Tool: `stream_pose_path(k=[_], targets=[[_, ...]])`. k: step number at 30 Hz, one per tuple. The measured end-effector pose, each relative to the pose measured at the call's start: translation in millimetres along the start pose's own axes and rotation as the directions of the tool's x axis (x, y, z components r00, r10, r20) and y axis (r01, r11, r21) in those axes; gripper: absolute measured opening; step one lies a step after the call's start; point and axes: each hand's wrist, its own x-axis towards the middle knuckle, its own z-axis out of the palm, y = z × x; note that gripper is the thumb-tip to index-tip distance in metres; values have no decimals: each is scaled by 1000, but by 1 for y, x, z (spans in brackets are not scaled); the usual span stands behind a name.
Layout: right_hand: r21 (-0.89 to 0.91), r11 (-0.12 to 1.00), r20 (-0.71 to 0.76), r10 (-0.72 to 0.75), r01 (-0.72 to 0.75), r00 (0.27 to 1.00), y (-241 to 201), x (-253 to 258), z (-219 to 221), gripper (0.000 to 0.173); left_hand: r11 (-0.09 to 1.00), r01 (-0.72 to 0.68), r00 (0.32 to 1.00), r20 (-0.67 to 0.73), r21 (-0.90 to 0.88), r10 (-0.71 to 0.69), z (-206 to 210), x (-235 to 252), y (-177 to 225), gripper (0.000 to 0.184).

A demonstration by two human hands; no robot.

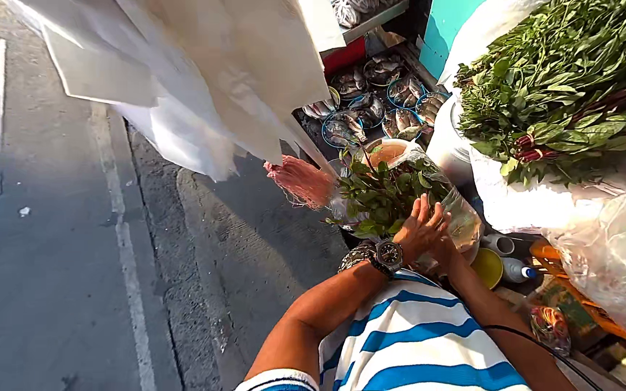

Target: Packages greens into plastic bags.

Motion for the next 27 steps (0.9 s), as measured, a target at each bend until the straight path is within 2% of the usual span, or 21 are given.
stream_pose_path(k=[1,3,6,7,10,12,15,17,19,21,23,24,25,27], targets=[[-53,998,-23,-26,25,999,27,31,-5,32,999,43,999,33,-2,-43,8,0,-10,64],[-143,989,25,-35,38,999,56,63,-10,40,996,87,995,46,-31,-86,29,-7,-24,64],[-367,921,39,-128,133,991,66,62,2,36,965,187,972,174,-181,-156,44,-23,-37,95],[-413,898,60,-143,155,988,66,59,7,35,953,227,961,204,-201,-186,46,-29,-41,95],[-539,810,99,-210,230,973,63,60,19,31,924,289,943,238,-248,-231,53,-41,-50,64],[-619,730,142,-261,291,955,56,58,28,29,906,314,939,232,-284,-252,55,-48,-55,51],[-718,612,187,-290,332,939,43,51,44,30,881,339,941,141,-331,-309,55,-58,-62,45],[-741,578,211,-282,341,936,39,47,53,32,869,361,932,112,-339,-344,53,-63,-67,44],[-738,598,222,-225,314,949,35,44,61,37,842,405,914,157,-356,-373,48,-68,-71,47],[-704,660,258,-105,261,960,30,41,64,43,809,443,896,163,-386,-413,47,-74,-77,47],[-558,801,324,-28,215,946,20,38,62,49,735,498,858,137,-460,-495,40,-87,-85,42],[-477,854,360,-25,207,933,13,38,58,50,690,497,826,41,-526,-563,40,-97,-89,39],[-429,877,375,-45,216,926,4,39,53,50,654,463,764,-105,-599,-637,41,-107,-95,36],[-433,862,316,-128,263,940,-9,51,44,40,551,337,597,-279,-764,-752,33,-131,-108,28]])
